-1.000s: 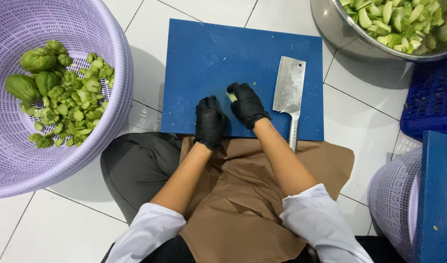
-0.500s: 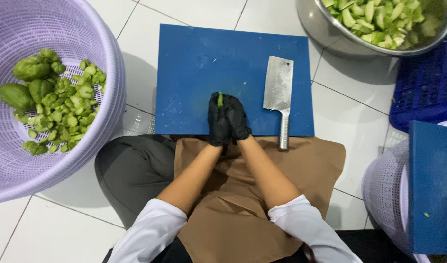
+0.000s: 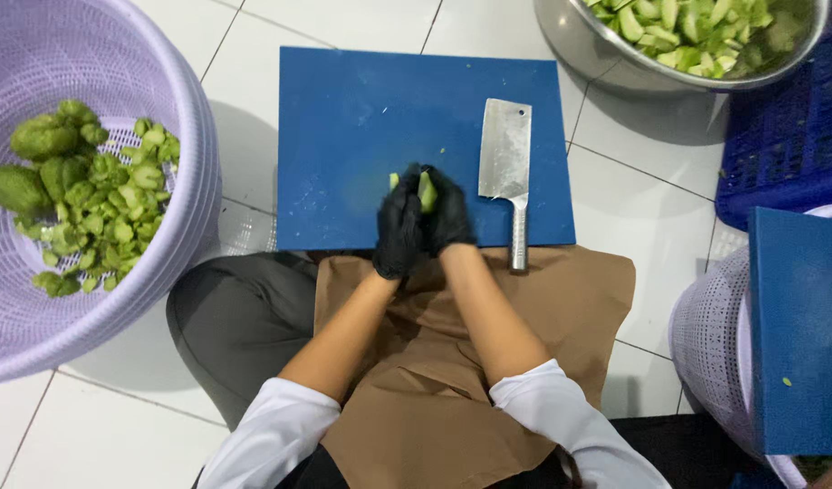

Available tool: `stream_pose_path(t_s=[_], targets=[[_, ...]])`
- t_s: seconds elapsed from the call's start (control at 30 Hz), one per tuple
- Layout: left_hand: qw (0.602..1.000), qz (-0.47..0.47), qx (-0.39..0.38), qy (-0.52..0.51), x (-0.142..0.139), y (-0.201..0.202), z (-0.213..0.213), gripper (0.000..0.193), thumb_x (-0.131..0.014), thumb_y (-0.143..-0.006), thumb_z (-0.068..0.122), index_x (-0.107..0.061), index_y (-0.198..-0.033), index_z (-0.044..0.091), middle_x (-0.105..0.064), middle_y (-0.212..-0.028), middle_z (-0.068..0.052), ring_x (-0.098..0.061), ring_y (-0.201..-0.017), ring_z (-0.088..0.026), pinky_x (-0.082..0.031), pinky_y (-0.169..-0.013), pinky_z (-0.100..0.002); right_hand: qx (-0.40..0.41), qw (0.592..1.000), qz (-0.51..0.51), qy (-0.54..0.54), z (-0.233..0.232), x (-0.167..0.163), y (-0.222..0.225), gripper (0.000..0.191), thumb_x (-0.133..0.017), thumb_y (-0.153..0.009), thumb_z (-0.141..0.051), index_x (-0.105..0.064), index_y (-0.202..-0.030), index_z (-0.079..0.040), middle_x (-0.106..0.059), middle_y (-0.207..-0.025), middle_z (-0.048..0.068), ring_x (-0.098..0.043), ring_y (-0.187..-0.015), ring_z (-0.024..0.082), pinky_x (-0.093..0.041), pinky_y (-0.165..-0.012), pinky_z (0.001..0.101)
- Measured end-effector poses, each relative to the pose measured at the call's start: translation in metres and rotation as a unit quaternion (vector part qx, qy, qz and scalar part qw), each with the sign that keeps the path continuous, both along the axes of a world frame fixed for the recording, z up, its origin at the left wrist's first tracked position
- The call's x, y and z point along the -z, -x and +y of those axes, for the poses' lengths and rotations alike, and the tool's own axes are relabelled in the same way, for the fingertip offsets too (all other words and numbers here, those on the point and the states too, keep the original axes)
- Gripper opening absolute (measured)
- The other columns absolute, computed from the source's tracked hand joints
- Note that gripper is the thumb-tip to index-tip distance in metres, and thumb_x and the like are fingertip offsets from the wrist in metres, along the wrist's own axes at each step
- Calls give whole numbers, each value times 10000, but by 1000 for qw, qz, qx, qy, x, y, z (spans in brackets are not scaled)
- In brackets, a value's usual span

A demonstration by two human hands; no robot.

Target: The person sits on the floor and uses a cleaver to slice green vegetables on a blue cutting board. They repeatedly pick vegetables from a purple basket, slice them into pieces, and transfer the cut pieces into a metal bowl.

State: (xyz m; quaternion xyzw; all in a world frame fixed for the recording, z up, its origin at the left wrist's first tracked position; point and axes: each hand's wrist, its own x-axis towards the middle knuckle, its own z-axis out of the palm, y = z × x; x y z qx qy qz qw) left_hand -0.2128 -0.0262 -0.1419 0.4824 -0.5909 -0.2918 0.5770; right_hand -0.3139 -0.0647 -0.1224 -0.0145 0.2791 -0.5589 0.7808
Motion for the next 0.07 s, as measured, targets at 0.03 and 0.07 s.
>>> stream_pose_path(t_s=[0.03,0.07], targets=[[1000,-2,0,13,-7,-7,0,368,-489,-1100,155,-581,-1443,57,-649,-1418,-199,-612,-1333,-377,-467,-1155,-459,15,1000,7,-13,-1,-2,4,235,-641,-954,-261,-691,-1088,-74,-724,-1010,111,-679,-942,276,-557,-895,416],[994,-92,-11,-56,-15,-14,-3,414,-511,-1081,195,-574,-1475,90,-632,-1421,-194,-605,-1326,-380,-456,-1150,-461,31,999,15,-25,-6,-6,7,241,-647,-952,-261,-693,-1091,-70,-728,-1011,121,-677,-936,283,-559,-898,427]])
